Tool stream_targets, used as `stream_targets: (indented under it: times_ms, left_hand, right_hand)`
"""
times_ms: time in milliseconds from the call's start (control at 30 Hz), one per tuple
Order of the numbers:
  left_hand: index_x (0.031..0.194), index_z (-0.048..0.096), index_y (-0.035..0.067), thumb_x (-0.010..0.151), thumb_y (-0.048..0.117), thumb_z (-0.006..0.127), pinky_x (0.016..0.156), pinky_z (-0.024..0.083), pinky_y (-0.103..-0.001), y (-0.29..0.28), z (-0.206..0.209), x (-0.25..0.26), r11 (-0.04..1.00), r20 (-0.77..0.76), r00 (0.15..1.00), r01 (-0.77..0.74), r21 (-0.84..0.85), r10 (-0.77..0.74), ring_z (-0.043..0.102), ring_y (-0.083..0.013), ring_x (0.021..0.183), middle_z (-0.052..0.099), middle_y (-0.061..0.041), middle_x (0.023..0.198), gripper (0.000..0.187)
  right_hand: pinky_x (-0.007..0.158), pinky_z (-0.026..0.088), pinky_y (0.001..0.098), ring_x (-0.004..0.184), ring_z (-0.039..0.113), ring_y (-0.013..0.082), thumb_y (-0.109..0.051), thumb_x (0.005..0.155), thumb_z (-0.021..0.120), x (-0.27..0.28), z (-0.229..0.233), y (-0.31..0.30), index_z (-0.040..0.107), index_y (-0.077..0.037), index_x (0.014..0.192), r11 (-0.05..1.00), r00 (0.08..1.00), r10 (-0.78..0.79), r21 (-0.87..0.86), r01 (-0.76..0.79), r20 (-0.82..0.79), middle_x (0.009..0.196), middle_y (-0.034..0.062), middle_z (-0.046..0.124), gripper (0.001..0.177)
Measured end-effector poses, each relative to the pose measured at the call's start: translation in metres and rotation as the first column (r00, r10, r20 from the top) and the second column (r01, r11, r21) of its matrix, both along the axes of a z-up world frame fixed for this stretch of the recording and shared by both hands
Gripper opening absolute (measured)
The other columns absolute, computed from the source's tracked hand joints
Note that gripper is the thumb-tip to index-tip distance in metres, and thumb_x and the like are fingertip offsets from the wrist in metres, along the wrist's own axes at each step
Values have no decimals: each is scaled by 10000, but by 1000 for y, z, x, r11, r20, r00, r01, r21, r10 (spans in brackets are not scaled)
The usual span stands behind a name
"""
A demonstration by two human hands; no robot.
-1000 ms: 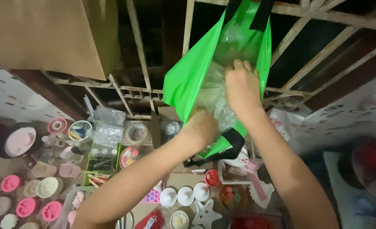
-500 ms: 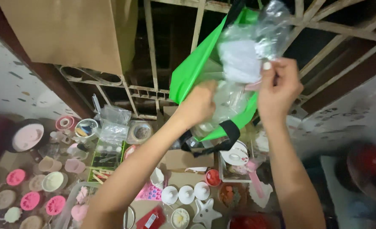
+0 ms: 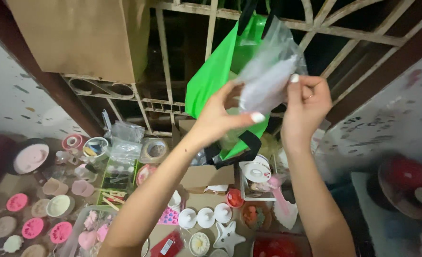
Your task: Packaging small decorative wax or soap items into mesh bags.
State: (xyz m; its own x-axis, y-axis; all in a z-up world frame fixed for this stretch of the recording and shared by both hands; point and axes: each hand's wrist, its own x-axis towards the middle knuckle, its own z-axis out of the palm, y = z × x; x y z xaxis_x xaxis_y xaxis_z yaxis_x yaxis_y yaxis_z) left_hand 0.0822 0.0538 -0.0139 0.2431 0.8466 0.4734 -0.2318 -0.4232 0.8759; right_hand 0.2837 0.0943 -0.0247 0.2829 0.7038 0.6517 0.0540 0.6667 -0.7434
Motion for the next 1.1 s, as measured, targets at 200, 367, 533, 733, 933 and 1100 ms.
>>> stream_targets:
  times_ms: [200,367,533,733,933,1100]
  left_hand:
    - [1208,666,-53,921,143,726,664,638,-333,-14,-12,-21,964,125,981,-114,-240,147,732,-158,856,760,-97,1049,353]
    - [1183,675,-52,932,112,743,653,636,-309,-23,-19,-39,982,192,979,-30,-185,66,724,-135,838,753,-84,1023,308]
    - [1173,684,-50,903,120,764,612,612,-328,-50,-11,-47,981,72,997,-12,-192,26,709,-149,785,749,-95,979,329]
    - [1213,679,-21,824,90,813,868,593,-273,-101,3,-63,997,-56,998,-10,-72,6,710,-117,938,755,-66,1064,427]
    - [1094,741,-36,921,116,759,852,588,-286,-123,0,-74,977,177,974,-107,-182,140,727,-130,904,779,-113,1012,231]
    - [1142,710,-28,1028,151,679,769,567,-259,-149,14,-81,991,269,956,-98,-87,118,691,-117,864,781,-133,1020,215]
  right_hand:
    - [771,566,279,1046,684,126,-215,1016,602,-19,45,-42,570,-51,1163,917,922,358,-134,-377,-147,1156,66,716,222]
    - [922,545,291,1155,658,163,-241,1020,662,-1,27,-44,601,8,1300,886,890,454,-126,-446,39,1239,96,688,379]
    - [959,554,312,1097,664,157,-79,870,788,-2,34,-77,627,32,1321,803,788,585,-273,-529,192,1214,79,695,492]
    - [892,578,308,988,714,153,-16,825,775,-9,29,-138,677,24,1239,760,816,568,-447,-472,104,1113,75,753,427]
    - [537,405,351,683,569,198,47,880,803,-6,-17,-181,721,81,1234,685,837,533,-644,-341,123,952,166,719,365]
    - [682,545,277,775,664,111,-69,914,737,-13,-35,-212,713,26,1123,656,836,547,-595,-464,-47,941,49,723,231]
